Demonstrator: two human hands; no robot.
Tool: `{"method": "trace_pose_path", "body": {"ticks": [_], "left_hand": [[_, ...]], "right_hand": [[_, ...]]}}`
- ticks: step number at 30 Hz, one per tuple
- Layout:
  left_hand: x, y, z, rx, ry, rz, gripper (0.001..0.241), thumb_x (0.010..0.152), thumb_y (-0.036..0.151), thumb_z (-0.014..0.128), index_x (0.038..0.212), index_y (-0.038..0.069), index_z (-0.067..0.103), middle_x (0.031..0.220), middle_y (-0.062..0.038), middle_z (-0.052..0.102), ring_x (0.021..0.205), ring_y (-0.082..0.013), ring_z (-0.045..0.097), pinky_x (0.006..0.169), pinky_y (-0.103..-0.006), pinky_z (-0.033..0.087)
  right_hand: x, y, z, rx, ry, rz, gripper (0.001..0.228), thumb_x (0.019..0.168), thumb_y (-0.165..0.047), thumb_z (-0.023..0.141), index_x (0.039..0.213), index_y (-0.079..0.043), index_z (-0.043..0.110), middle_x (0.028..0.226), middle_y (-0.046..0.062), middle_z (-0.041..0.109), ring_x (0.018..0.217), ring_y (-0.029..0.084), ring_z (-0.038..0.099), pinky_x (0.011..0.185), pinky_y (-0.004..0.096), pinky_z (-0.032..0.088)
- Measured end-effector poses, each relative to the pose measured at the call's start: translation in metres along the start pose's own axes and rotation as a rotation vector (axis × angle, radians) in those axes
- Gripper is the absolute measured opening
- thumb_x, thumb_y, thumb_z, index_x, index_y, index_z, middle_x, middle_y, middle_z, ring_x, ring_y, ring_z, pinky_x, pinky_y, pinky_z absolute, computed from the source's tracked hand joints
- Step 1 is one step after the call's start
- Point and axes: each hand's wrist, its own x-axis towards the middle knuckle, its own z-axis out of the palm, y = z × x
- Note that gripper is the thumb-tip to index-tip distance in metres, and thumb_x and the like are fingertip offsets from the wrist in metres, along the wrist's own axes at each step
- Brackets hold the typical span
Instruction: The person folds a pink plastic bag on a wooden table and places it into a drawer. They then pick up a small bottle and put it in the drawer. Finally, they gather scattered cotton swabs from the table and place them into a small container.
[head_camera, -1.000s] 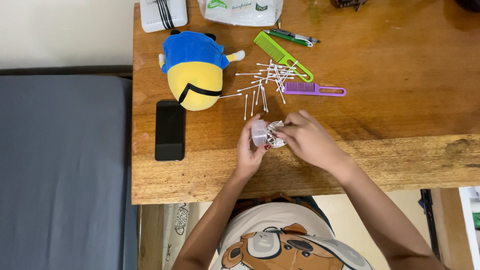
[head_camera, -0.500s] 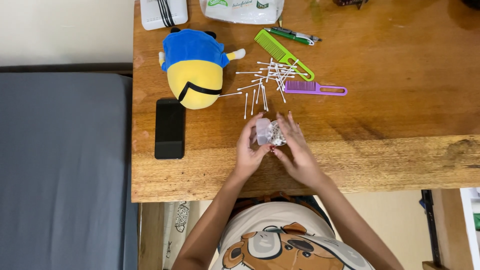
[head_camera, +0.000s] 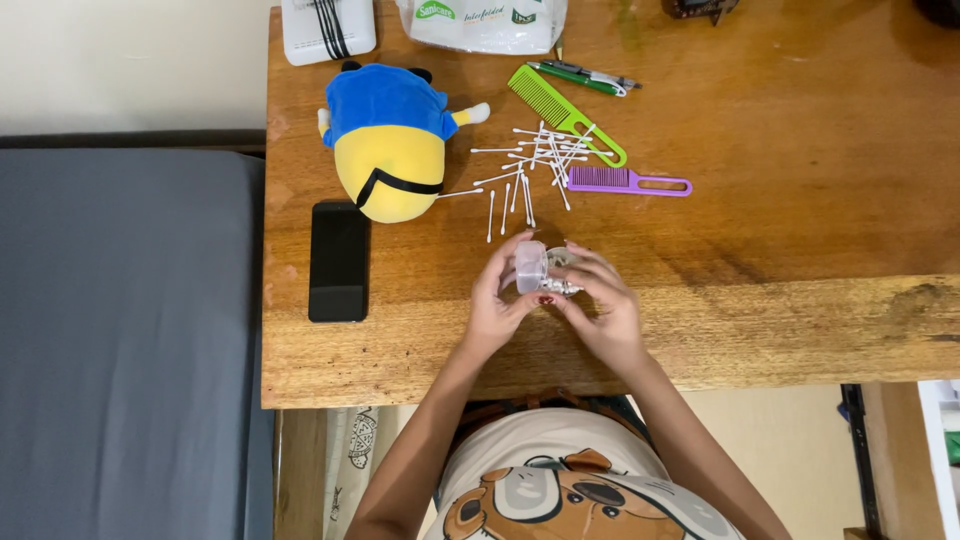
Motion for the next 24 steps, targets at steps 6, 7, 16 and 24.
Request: {"method": "trace_pose_path", "body": {"ticks": [6, 7, 16, 24], "left_hand": [[0.003, 0.011, -0.004, 0.045, -0.073, 0.086, 0.091, 0.081, 0.031, 0.085, 0.156, 0.005, 0.039, 0.157, -0.015, 0.05, 0.139, -0.0267, 0.058, 0.122, -0.0466, 0.048], [0.002, 0.014, -0.005, 0.059, -0.078, 0.067, 0.089, 0.081, 0.029, 0.088, 0.153, 0.005, 0.042, 0.154, -0.015, 0.052, 0.141, -0.0279, 0.056, 0.122, -0.0473, 0.045], [0.014, 0.044, -0.014, 0.116, -0.101, -0.03, 0.082, 0.084, 0.027, 0.086, 0.151, 0.004, 0.044, 0.153, -0.015, 0.055, 0.145, -0.0285, 0.054, 0.126, -0.047, 0.04], [0.034, 0.021, -0.031, 0.078, -0.083, 0.053, 0.067, 0.105, 0.048, 0.058, 0.154, 0.004, 0.044, 0.156, -0.015, 0.054, 0.15, -0.0271, 0.051, 0.132, -0.0462, 0.04]], "right_hand": [[0.018, 0.02, -0.021, 0.159, 0.034, 0.012, 0.032, 0.087, -0.011, 0.077, 0.118, -0.008, 0.073, 0.129, 0.013, 0.069, 0.12, 0.025, 0.065, 0.099, 0.036, 0.057], [0.024, 0.03, -0.025, 0.157, 0.081, 0.028, 0.021, 0.094, -0.011, 0.072, 0.116, -0.009, 0.073, 0.125, 0.011, 0.071, 0.117, 0.022, 0.067, 0.098, 0.034, 0.058], [0.124, 0.095, -0.023, -0.106, 0.12, 0.077, 0.021, 0.098, -0.01, 0.071, 0.118, -0.004, 0.075, 0.116, 0.016, 0.072, 0.108, 0.03, 0.067, 0.097, 0.038, 0.052], [0.158, 0.087, -0.01, -0.46, -0.093, -0.056, 0.055, 0.077, -0.025, 0.087, 0.125, -0.003, 0.07, 0.129, 0.018, 0.063, 0.119, 0.039, 0.053, 0.103, 0.047, 0.044]]}}
